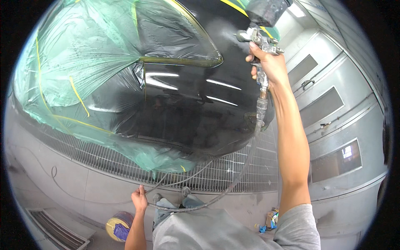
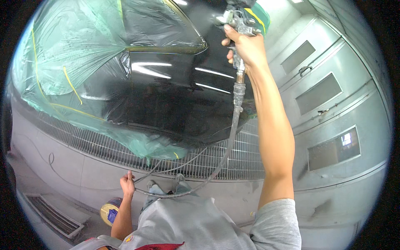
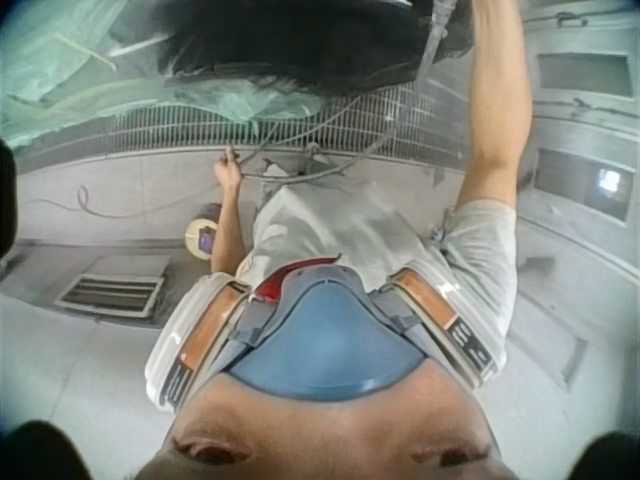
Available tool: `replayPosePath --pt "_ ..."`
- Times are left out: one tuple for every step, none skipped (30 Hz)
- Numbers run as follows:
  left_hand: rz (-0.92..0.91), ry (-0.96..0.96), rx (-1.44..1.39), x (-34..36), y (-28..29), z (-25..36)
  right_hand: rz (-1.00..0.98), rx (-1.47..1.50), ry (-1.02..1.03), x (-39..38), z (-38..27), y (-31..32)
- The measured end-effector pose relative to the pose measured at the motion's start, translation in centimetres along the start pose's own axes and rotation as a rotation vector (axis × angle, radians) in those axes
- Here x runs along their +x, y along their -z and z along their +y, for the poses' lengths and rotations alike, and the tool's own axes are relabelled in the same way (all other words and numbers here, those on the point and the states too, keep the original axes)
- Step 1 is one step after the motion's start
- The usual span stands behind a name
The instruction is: The person uses a spray gun to apply black paint to the rear of a car in a paint booth. The vehicle is masked with green plastic and yellow tape, and the operator moves around the rear bumper and trunk area to apply even coats.
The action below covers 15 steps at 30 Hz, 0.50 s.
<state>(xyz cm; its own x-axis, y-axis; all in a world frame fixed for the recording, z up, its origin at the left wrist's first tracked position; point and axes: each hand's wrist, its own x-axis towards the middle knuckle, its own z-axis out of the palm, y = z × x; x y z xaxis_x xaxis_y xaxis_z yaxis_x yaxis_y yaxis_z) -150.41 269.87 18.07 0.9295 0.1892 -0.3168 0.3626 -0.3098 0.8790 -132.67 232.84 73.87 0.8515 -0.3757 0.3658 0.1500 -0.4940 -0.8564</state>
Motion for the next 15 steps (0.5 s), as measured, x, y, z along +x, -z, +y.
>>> replayPosePath --pt "0.001 -0.011 0.019 0.0 0.1 0.3 -0.033 0.035 0.011 0.1 -0.4 -0.2" --pt "-0.016 -0.008 -0.006 0.0 0.1 0.7 -0.082 0.076 0.041 0.3 -0.6 -0.3" --pt "-0.025 -0.008 -0.011 0.0 0.0 1.1 -0.092 0.111 0.05 0.6 -0.8 -0.2" --pt "-0.033 -0.009 -0.016 0.1 -0.1 1.5 -0.064 0.104 0.029 0.9 -0.9 0.0" --pt "-0.035 -0.006 -0.02 0.2 -0.3 2.0 -0.053 0.101 0.025 1.2 -0.9 0.4" --pt "-0.037 -0.004 -0.022 0.3 -0.5 2.4 -0.049 0.1 0.033 1.4 -0.7 0.9" --pt "-0.039 0.0 -0.015 0.5 -0.6 2.7 -0.031 0.075 0.04 1.6 -0.4 1.5" --pt "-0.05 -0.005 -0.038 0.7 -0.7 3.1 -0.003 0.074 0.016 1.7 -0.1 2.2" --pt "-0.063 -0.007 -0.051 1.0 -0.8 3.4 0.013 0.075 0.006 2.0 0.4 2.7" --pt "-0.073 -0.008 -0.051 1.1 -0.9 3.6 0.049 0.065 -0.013 2.1 0.8 3.6" --pt "-0.073 -0.027 -0.081 1.1 -1.0 3.8 0.064 0.062 -0.036 2.1 1.2 4.6" --pt "-0.084 -0.025 -0.078 1.4 -1.1 4.0 0.086 0.048 -0.043 2.1 1.7 5.6" --pt "-0.091 -0.026 -0.069 1.4 -1.2 4.1 0.108 0.035 -0.05 2.0 2.2 6.7" --pt "-0.096 -0.021 -0.046 1.6 -1.2 4.2 0.131 0.02 -0.059 1.9 2.8 7.6" --pt "-0.107 -0.031 -0.039 1.7 -1.3 4.3 0.168 0.017 -0.068 1.8 3.3 8.5"
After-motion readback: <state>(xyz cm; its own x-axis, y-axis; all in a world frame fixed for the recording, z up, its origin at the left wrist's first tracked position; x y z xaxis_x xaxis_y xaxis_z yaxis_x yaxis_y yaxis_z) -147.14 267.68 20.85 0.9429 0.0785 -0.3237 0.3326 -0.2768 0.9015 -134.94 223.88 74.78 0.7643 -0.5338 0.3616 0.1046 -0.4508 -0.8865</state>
